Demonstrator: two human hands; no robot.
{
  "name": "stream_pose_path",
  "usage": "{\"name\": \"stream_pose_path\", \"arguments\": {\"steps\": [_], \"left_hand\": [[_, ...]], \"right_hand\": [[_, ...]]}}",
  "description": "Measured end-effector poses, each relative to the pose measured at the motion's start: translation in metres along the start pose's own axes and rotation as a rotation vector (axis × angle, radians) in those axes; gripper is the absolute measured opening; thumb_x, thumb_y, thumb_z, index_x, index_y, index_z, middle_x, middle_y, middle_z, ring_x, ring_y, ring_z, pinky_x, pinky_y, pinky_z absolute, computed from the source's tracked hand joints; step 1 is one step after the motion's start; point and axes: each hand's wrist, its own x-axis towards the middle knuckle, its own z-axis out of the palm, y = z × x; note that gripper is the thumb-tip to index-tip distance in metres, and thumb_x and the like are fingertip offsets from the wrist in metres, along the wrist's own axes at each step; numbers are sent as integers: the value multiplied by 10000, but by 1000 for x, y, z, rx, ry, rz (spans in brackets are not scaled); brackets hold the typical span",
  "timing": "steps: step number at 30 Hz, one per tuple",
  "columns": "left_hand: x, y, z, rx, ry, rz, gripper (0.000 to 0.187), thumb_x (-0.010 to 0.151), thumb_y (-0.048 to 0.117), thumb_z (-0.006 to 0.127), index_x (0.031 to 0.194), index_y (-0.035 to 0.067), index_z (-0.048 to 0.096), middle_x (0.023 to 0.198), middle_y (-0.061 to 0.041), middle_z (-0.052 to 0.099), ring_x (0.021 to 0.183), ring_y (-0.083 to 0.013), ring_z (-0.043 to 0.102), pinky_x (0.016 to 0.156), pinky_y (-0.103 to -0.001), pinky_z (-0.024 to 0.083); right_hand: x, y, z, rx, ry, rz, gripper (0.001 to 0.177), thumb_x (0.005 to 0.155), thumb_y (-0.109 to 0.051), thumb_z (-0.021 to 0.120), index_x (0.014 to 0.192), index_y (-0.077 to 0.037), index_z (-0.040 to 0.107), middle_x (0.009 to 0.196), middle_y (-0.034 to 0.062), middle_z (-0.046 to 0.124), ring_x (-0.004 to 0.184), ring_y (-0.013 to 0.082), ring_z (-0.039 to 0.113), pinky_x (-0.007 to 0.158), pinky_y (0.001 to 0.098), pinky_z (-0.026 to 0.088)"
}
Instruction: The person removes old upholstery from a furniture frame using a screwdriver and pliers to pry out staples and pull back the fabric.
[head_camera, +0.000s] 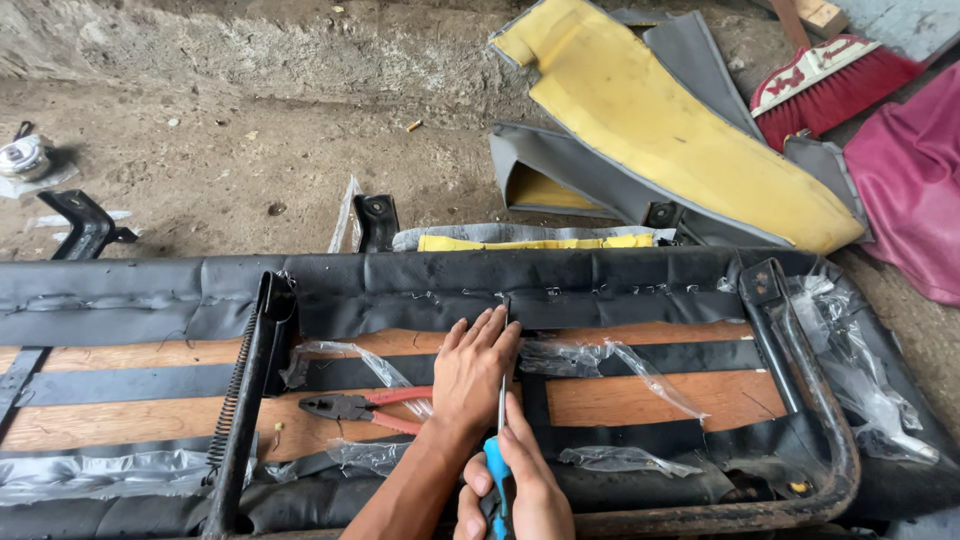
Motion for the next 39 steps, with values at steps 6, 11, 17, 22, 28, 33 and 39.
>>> {"name": "stream_pose_path", "arguments": {"steps": [6,11,17,22,28,33,39], "left_hand": [[7,-5,0,-10,3,-6,307,968,243,623,1229,96,693,1373,-142,645,1278,-290,614,1068,-485,430],[13,-11,-7,-102,84,-29,408,942,209,626,1333,96,667,1434,-132,640,1165,-281,656,1025,-443,468],[5,-6,-5,-51,97,20,311,961,229,640,1245,106,675,1368,-116,666,1235,-256,654,1010,-443,462],[-2,-4,0,-3,20,29,298,934,191,615,1203,80,683,1349,-134,669,1264,-269,623,1042,-485,425],[5,-5,3,-13,-9,-23,277,986,217,592,1213,87,682,1360,-133,664,1283,-266,615,1032,-489,408],[24,0,-10,-111,252,-19,325,993,185,632,1302,94,676,1402,-120,672,1184,-232,669,1013,-425,474],[4,-5,-24,-70,153,-1,296,947,199,655,1226,114,697,1345,-123,685,1237,-263,654,978,-413,478]], "right_hand": [[8,14,26,-85,240,-43,597,1007,-307,461,1584,-378,324,605,104,443,335,236,440,339,395,389],[16,31,25,-276,137,-289,676,999,-280,476,1654,-300,310,565,70,443,320,184,460,316,342,403],[19,38,6,-191,152,-215,670,983,-304,478,1631,-308,309,552,112,466,311,212,459,340,343,428],[6,19,4,-166,147,-93,659,1010,-365,462,1645,-363,286,590,113,466,335,237,478,340,361,416],[3,4,29,-97,202,-29,639,1003,-359,434,1627,-443,326,615,93,444,326,226,431,321,394,384],[7,19,23,-273,-19,-338,641,1034,-325,449,1645,-320,254,646,67,458,353,188,478,323,342,407],[8,33,21,-122,-41,-168,705,1002,-363,484,1653,-432,221,617,100,478,344,233,505,340,381,441]]}}
